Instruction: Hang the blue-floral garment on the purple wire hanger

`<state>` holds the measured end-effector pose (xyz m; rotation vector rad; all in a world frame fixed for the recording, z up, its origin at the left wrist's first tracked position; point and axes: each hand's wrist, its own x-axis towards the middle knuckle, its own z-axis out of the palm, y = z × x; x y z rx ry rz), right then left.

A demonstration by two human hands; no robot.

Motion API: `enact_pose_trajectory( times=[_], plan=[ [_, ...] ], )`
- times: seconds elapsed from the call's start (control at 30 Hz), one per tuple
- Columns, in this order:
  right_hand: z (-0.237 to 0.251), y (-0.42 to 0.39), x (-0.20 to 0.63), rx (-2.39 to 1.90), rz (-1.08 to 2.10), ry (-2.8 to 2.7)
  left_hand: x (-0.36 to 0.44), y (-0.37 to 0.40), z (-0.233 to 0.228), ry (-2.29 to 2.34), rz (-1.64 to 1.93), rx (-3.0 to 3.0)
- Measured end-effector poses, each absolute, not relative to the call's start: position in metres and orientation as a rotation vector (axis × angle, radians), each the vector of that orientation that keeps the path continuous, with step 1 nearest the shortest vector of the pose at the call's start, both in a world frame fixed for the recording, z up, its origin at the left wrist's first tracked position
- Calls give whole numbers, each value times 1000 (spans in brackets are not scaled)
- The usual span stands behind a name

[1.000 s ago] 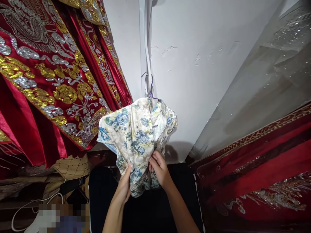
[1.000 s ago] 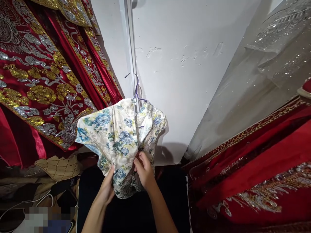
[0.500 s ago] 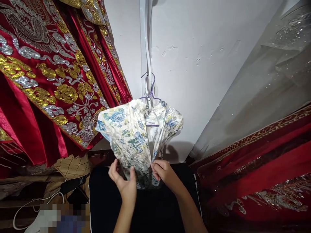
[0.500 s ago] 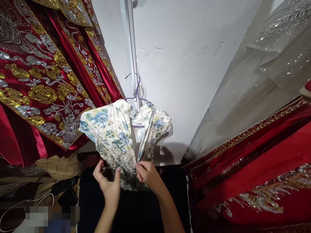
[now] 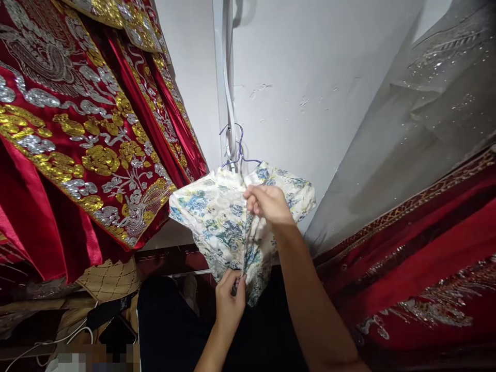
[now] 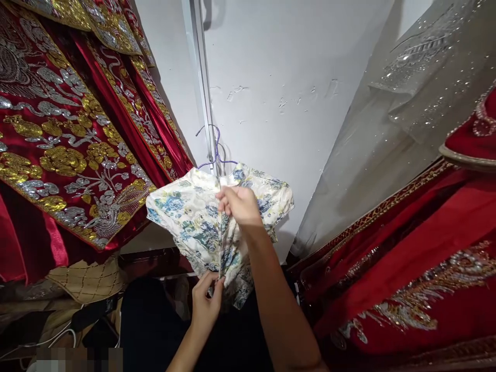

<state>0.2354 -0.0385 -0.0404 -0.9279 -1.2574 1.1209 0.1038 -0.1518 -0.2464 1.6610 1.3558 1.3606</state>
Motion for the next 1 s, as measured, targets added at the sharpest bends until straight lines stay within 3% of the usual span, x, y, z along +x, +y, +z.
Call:
enact_pose_trajectory(
  times=[0.1, 0.2, 0.3, 0.43, 0.57, 0.8, 0.9, 1.0],
  plan=[
    [-11, -32, 227, -847, 1031, -1261, 103, -146, -246, 1329, 1326, 1695],
    [-18, -44, 219, -822, 1005, -1315, 94, -132, -219, 1228, 1196, 1748],
    [-32, -57, 217, -806, 1011, -1353, 81, -111, -160, 1055, 1188, 1828],
    [-29, -66, 218, -773, 993, -1395, 72, -81, -66, 1058, 1710, 1901],
    [-30, -60, 218, -745, 945, -1390, 75, -62, -12, 1086, 1608, 2274],
    [-89, -26, 208, -868, 854, -1331, 69, -58, -13, 1182, 1674, 2310],
    [-115, -26, 211, -1010, 879, -1371, 38, -49, -17, 1221, 2052, 1943],
    [-137, -45, 218, -1070, 906, -1407, -8, -39, -30, 952, 2305, 1202]
  ],
)
